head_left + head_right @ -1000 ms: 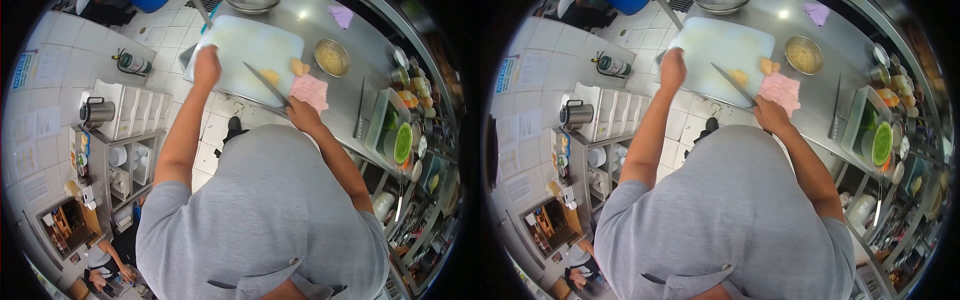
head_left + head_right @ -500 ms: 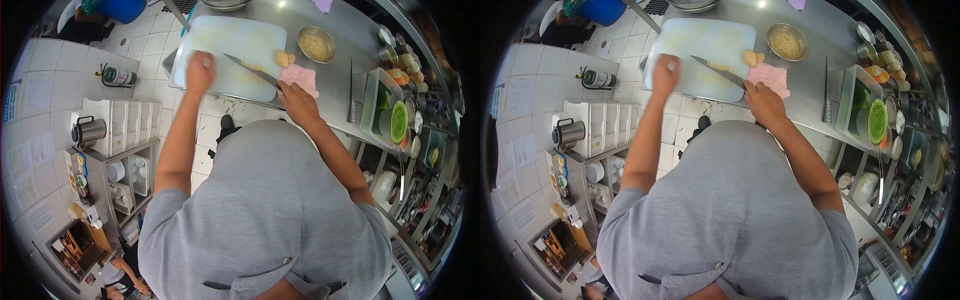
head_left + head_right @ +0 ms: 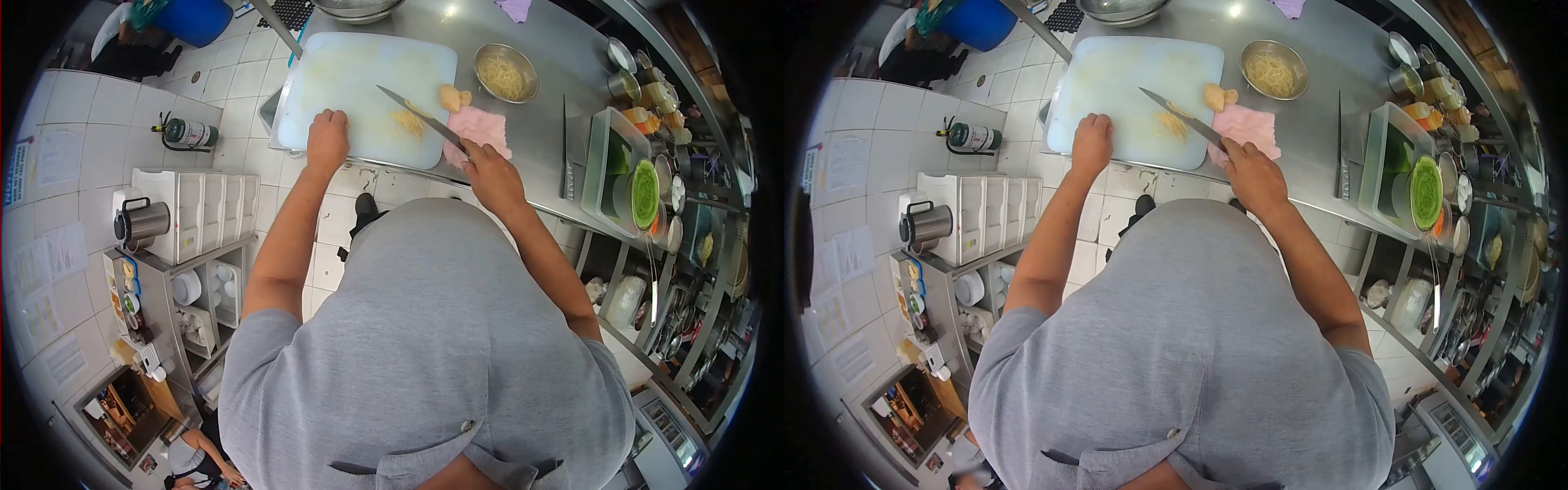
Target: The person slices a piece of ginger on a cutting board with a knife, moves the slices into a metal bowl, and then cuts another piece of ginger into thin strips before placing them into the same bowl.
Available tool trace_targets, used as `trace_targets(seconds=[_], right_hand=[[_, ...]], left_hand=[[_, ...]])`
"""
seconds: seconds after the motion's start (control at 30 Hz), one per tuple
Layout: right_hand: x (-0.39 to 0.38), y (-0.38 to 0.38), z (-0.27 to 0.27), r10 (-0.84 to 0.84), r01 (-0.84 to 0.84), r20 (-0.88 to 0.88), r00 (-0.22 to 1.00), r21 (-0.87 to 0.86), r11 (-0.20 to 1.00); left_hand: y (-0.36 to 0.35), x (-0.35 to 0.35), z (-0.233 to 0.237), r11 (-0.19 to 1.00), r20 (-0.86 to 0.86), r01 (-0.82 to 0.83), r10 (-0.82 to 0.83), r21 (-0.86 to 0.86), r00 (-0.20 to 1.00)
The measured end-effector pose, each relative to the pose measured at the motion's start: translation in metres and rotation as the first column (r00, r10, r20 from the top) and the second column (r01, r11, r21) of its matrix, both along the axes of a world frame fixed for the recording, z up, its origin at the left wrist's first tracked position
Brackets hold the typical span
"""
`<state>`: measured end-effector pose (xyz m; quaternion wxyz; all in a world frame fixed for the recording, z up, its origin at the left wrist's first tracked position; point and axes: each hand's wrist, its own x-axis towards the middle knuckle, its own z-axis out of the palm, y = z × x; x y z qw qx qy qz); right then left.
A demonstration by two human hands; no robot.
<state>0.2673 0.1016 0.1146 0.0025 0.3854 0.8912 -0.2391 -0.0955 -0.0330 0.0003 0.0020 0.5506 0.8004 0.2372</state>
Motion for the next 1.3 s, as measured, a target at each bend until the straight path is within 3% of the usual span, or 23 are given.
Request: trace_targets(seconds=[0.23,0.33,0.37,0.4,0.43,0.47,0.5,0.53,0.6,0.63,0.67,0.7,0.77,0.8,0.83,0.93,1.07,1.17,1.2,1.27,1.3], right_hand=[[0.001,-0.004,0.003,0.008,-0.009,-0.007,1.000,-0.013,1.000],[0.003,-0.004,0.004,0.009,-0.009,-0.022,1.000,-0.006,1.000],[0.002,-0.002,0.003,0.006,-0.006,-0.029,1.000,-0.004,1.000],[0.003,-0.003,0.002,0.015,-0.015,-0.035,0.999,0.013,1.000],[0.006,-0.004,0.002,0.027,-0.026,-0.036,0.999,0.029,0.999],[0.007,-0.006,0.002,0.027,-0.026,-0.030,0.999,0.025,0.999],[0.006,-0.005,0.004,0.043,-0.043,-0.002,0.999,0.020,0.999],[0.004,-0.003,0.007,0.059,-0.060,0.023,0.998,0.020,0.998],[0.002,-0.004,0.005,0.056,-0.056,0.017,0.998,0.029,0.998],[0.000,-0.005,0.004,0.048,-0.048,0.008,0.999,0.030,0.998],[-0.003,-0.005,0.003,0.045,-0.045,0.003,0.999,0.032,0.998],[-0.006,-0.006,0.002,0.042,-0.041,-0.017,0.999,0.035,0.999],[-0.010,-0.008,0.003,0.028,-0.027,-0.036,0.999,0.041,0.999],[-0.012,-0.009,0.004,0.040,-0.038,-0.039,0.998,0.051,0.998],[-0.012,-0.009,0.006,0.053,-0.051,-0.040,0.998,0.062,0.997],[-0.002,-0.010,0.016,0.071,-0.068,-0.037,0.997,0.066,0.995],[0.051,-0.016,0.053,0.089,-0.092,0.046,0.995,0.082,0.992],[0.087,-0.012,0.061,-0.013,0.014,0.022,1.000,-0.030,0.999],[0.095,-0.009,0.056,-0.056,0.049,-0.067,0.996,-0.100,0.994],[0.101,-0.011,0.040,-0.115,0.088,-0.149,0.982,-0.178,0.980],[0.098,-0.010,0.028,-0.213,0.162,-0.132,0.968,-0.318,0.934]], left_hand=[[-0.004,-0.004,0.003,0.978,-0.014,0.039,-0.043,-0.205,0.999],[-0.008,-0.044,0.004,0.994,-0.094,0.031,-0.041,-0.109,0.995],[-0.008,-0.072,0.010,0.996,-0.063,-0.076,0.073,-0.052,0.995],[-0.007,-0.106,0.012,0.978,-0.143,-0.150,0.170,0.143,0.975],[-0.005,-0.120,0.033,0.920,-0.221,-0.333,0.375,0.205,0.900],[-0.006,-0.136,0.058,0.895,-0.276,-0.326,0.411,0.304,0.869],[-0.006,-0.142,0.084,0.876,-0.099,-0.456,0.473,0.154,0.875],[-0.002,-0.139,0.100,0.874,-0.095,-0.460,0.476,0.157,0.874],[0.009,-0.126,0.120,0.910,-0.015,-0.414,0.414,-0.014,0.910],[0.013,-0.114,0.105,0.950,0.093,-0.271,0.259,0.156,0.961],[0.022,-0.094,0.091,0.960,-0.087,-0.064,0.091,0.272,0.992],[0.024,-0.046,0.101,0.972,-0.023,0.044,-0.040,0.229,0.999],[0.031,0.027,0.074,0.946,0.010,0.248,-0.255,0.208,0.967],[0.028,0.062,0.076,0.940,0.014,0.329,-0.332,0.092,0.943],[0.023,0.091,0.082,0.926,-0.052,0.354,-0.363,-0.129,0.930],[0.029,0.106,0.057,0.910,0.069,0.374,-0.367,-0.181,0.927],[0.030,0.080,0.014,0.897,0.097,0.368,-0.355,-0.244,0.930],[0.028,0.076,0.013,0.921,0.168,0.353,-0.327,-0.165,0.930],[0.030,0.079,0.007,0.919,0.176,0.358,-0.329,-0.166,0.928],[0.034,0.084,-0.003,0.981,0.225,0.193,-0.186,-0.010,0.956],[0.036,0.087,-0.006,0.980,0.228,0.198,-0.189,-0.013,0.955]])
